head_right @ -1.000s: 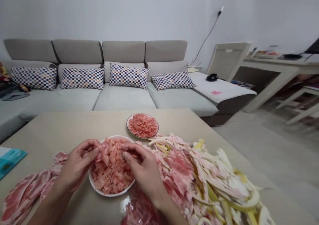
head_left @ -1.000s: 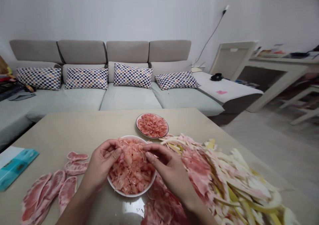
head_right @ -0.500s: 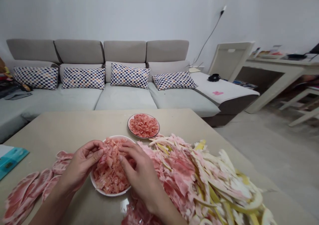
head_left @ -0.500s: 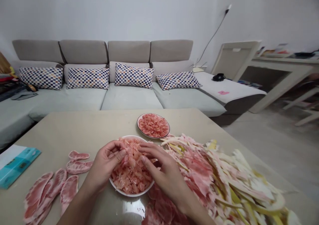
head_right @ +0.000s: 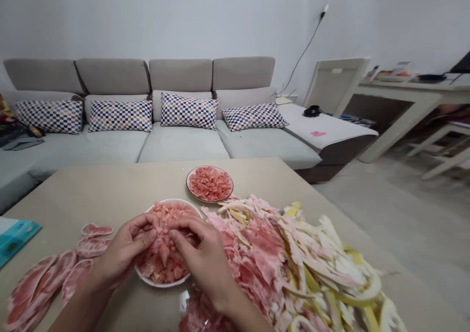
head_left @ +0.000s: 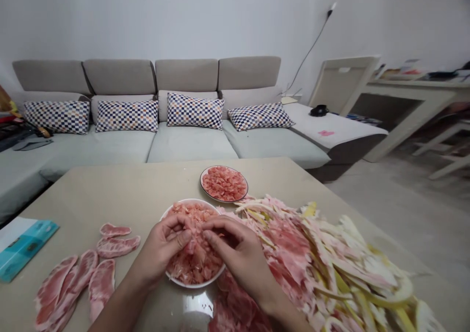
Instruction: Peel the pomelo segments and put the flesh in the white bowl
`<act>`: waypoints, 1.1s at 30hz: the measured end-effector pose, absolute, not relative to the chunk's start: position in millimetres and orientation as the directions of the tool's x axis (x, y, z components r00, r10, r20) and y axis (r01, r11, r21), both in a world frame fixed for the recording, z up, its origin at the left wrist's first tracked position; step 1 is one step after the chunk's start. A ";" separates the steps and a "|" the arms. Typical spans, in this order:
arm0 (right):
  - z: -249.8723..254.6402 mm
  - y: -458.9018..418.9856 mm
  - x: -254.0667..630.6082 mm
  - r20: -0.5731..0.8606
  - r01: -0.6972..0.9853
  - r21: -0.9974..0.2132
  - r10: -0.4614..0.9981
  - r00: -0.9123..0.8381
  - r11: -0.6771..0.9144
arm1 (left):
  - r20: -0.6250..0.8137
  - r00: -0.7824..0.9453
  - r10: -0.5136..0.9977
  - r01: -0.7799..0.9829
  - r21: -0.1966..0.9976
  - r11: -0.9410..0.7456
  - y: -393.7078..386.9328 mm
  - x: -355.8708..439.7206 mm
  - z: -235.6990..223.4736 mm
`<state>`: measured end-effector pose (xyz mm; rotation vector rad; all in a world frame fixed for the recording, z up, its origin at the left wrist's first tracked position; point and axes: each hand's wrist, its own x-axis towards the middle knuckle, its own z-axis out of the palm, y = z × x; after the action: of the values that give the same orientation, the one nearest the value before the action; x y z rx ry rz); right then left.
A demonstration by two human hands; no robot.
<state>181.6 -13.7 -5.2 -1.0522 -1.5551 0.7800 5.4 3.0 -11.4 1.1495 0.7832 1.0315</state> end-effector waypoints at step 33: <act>-9.9 -17.4 175.3 0.318 0.293 -0.892 0.938 -0.138 0.345 | 0.044 0.246 0.968 -0.373 0.926 0.053 6.7 3.5 -18.6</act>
<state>175.3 -17.4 -9.9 -1.1226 -1.6455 0.8405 3.5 6.7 -18.6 1.0292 0.7476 1.1798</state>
